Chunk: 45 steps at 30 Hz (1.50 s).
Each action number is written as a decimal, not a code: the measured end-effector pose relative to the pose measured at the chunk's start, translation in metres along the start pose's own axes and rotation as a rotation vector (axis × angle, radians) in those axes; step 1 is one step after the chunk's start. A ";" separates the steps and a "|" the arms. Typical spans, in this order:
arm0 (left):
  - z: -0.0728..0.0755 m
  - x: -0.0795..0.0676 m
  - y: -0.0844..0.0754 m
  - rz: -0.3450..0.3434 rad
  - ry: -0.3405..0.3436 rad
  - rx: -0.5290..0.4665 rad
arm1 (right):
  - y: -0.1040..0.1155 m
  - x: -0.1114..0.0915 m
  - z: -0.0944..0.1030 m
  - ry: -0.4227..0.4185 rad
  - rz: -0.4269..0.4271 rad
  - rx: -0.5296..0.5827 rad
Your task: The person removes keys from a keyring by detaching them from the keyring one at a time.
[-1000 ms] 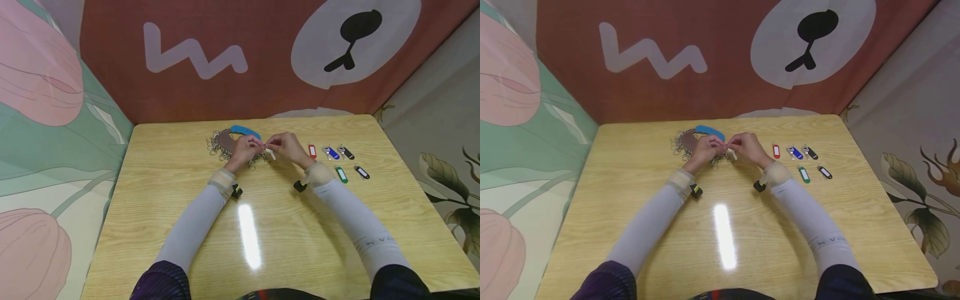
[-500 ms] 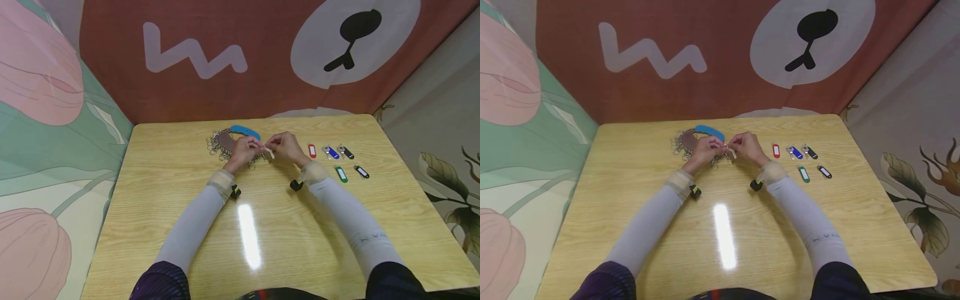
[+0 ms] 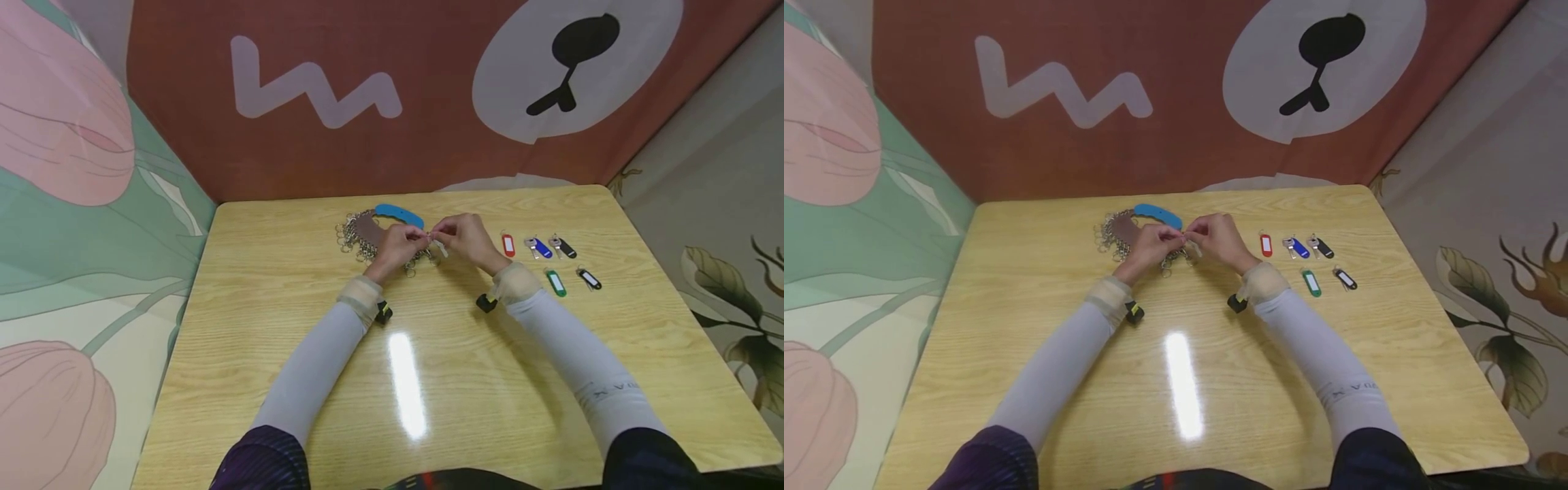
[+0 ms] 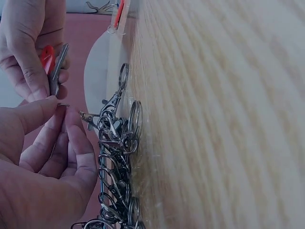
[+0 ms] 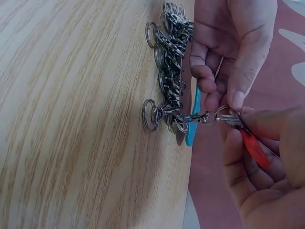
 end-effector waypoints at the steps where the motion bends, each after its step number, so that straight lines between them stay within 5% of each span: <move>1: 0.000 0.000 0.000 -0.004 -0.002 0.005 | 0.000 0.000 0.000 0.000 0.007 -0.008; 14: 0.005 -0.004 0.002 -0.023 -0.020 0.026 | -0.004 0.005 -0.005 -0.017 -0.060 0.014; 28: 0.004 -0.005 0.004 -0.057 -0.021 0.019 | -0.014 0.005 -0.008 -0.031 -0.222 0.050; 37: 0.001 -0.003 0.004 -0.036 0.037 0.038 | -0.011 0.002 -0.007 -0.029 -0.175 0.062; 45: 0.002 -0.003 0.000 -0.025 0.041 0.029 | 0.003 0.001 -0.005 -0.039 -0.025 -0.052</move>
Point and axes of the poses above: each hand's wrist, its own x-axis towards the middle knuckle, its own z-axis out of the back of the hand, y = z × x, the point moved 3 cm from there along x, towards the middle knuckle, and after that the axes turned 6 degrees about x, right-handed, at the moved point
